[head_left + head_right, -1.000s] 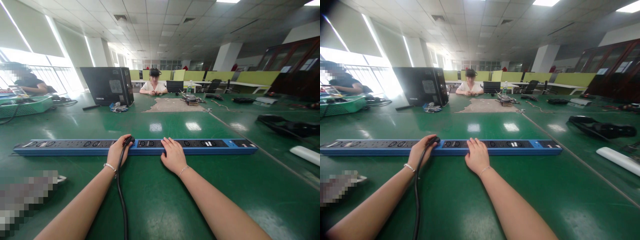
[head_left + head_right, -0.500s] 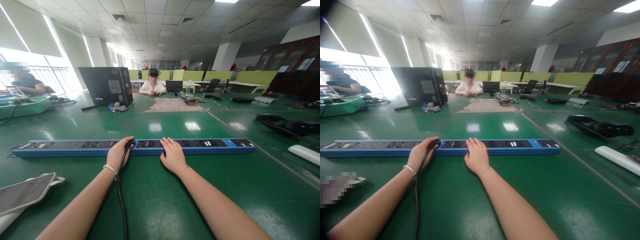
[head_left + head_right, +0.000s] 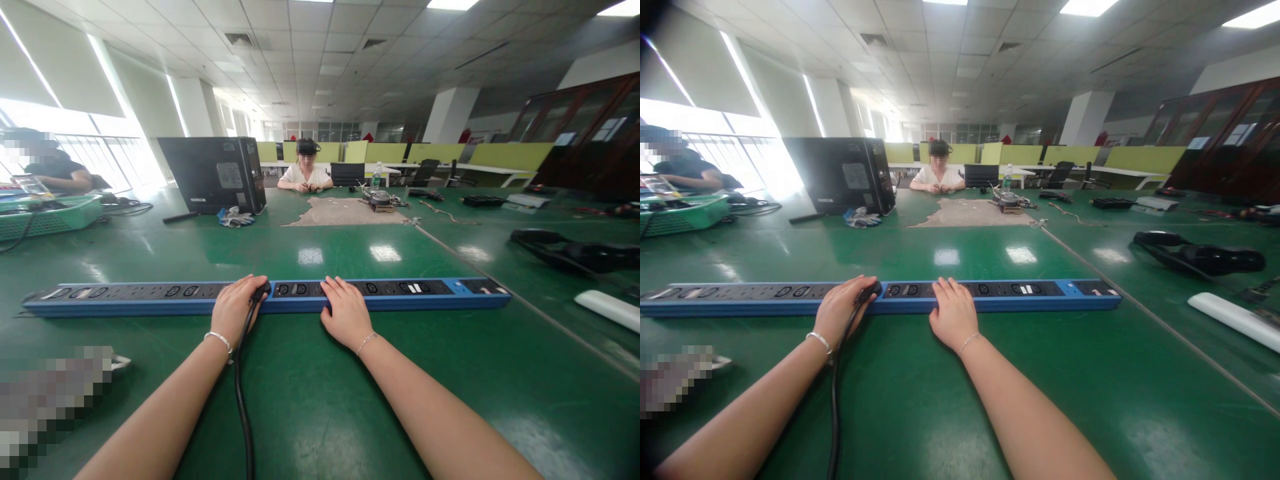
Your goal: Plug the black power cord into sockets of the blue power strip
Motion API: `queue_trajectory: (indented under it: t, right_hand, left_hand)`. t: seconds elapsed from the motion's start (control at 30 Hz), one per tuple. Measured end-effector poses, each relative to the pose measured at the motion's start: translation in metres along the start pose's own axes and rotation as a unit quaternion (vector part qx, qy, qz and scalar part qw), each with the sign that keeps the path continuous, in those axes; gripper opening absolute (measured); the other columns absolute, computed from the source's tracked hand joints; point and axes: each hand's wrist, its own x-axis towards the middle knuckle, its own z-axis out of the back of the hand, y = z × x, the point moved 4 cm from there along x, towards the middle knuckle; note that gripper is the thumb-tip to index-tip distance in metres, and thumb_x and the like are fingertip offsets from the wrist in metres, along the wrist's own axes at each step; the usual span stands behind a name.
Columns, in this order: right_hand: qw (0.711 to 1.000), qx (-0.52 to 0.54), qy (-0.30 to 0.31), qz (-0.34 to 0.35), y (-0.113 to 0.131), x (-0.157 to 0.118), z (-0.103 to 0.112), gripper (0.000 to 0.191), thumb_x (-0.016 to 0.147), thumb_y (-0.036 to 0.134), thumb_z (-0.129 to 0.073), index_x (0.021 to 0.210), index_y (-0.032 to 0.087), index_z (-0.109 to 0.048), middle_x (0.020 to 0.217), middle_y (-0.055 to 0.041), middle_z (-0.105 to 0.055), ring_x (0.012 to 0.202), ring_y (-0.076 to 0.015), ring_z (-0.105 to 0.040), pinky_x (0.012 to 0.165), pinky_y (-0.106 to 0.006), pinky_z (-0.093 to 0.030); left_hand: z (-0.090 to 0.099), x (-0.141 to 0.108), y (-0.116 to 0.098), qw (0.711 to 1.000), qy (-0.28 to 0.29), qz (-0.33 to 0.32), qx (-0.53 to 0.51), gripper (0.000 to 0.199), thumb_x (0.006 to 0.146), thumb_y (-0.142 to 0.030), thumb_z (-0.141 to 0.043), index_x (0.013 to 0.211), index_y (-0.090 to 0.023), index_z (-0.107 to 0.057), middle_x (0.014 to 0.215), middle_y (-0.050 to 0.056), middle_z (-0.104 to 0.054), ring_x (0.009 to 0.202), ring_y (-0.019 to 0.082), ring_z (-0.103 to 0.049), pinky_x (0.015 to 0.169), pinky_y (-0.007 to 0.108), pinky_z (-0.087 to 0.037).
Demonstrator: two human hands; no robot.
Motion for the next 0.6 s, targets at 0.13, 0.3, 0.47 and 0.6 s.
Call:
queue_trajectory:
  t: [0.13, 0.3, 0.47, 0.6]
  right_hand:
    - [1.000, -0.002, -0.002, -0.001, -0.0001, 0.0002, 0.0000, 0.050, 0.076, 0.022, -0.046, 0.126, 0.015, -0.049, 0.134, -0.0059, -0.047, 0.126, -0.0218, -0.035, 0.105, -0.038, -0.024]
    - [1.000, -0.004, -0.001, -0.003, 0.0003, 0.0004, 0.0001, 0.050, 0.076, 0.021, -0.046, 0.125, 0.015, -0.049, 0.134, -0.0061, -0.048, 0.126, -0.0221, -0.035, 0.105, -0.038, -0.024]
    - [1.000, -0.002, 0.000, -0.004, 0.0005, 0.0004, 0.0006, 0.051, 0.076, 0.021, -0.046, 0.126, 0.016, -0.049, 0.134, -0.0062, -0.047, 0.126, -0.0220, -0.035, 0.105, -0.039, -0.024]
    - [1.000, -0.003, 0.004, -0.004, -0.0001, 0.0002, 0.0011, 0.051, 0.076, 0.021, -0.046, 0.126, 0.016, -0.049, 0.134, -0.0061, -0.047, 0.126, -0.0216, -0.035, 0.105, -0.039, -0.024]
  left_hand:
    - [0.0021, 0.0037, 0.0006, 1.000, 0.012, -0.002, -0.006, 0.032, 0.081, -0.038, -0.047, 0.106, -0.023, -0.060, 0.106, 0.006, -0.066, 0.104, 0.022, -0.058, 0.090, 0.035, -0.042]
    - [0.0043, 0.0090, 0.0010, 0.998, 0.050, 0.036, -0.022, 0.032, 0.079, -0.039, -0.049, 0.105, -0.025, -0.060, 0.103, 0.004, -0.067, 0.098, 0.021, -0.060, 0.088, 0.035, -0.043]
    - [0.0046, 0.0100, 0.0034, 0.996, 0.059, 0.062, -0.038, 0.032, 0.078, -0.039, -0.050, 0.106, -0.026, -0.060, 0.102, 0.004, -0.068, 0.098, 0.022, -0.060, 0.088, 0.037, -0.043]
    - [0.0014, 0.0105, 0.0068, 0.995, 0.050, 0.030, -0.084, 0.032, 0.077, -0.040, -0.052, 0.103, -0.025, -0.061, 0.102, 0.004, -0.067, 0.099, 0.021, -0.058, 0.089, 0.036, -0.043]
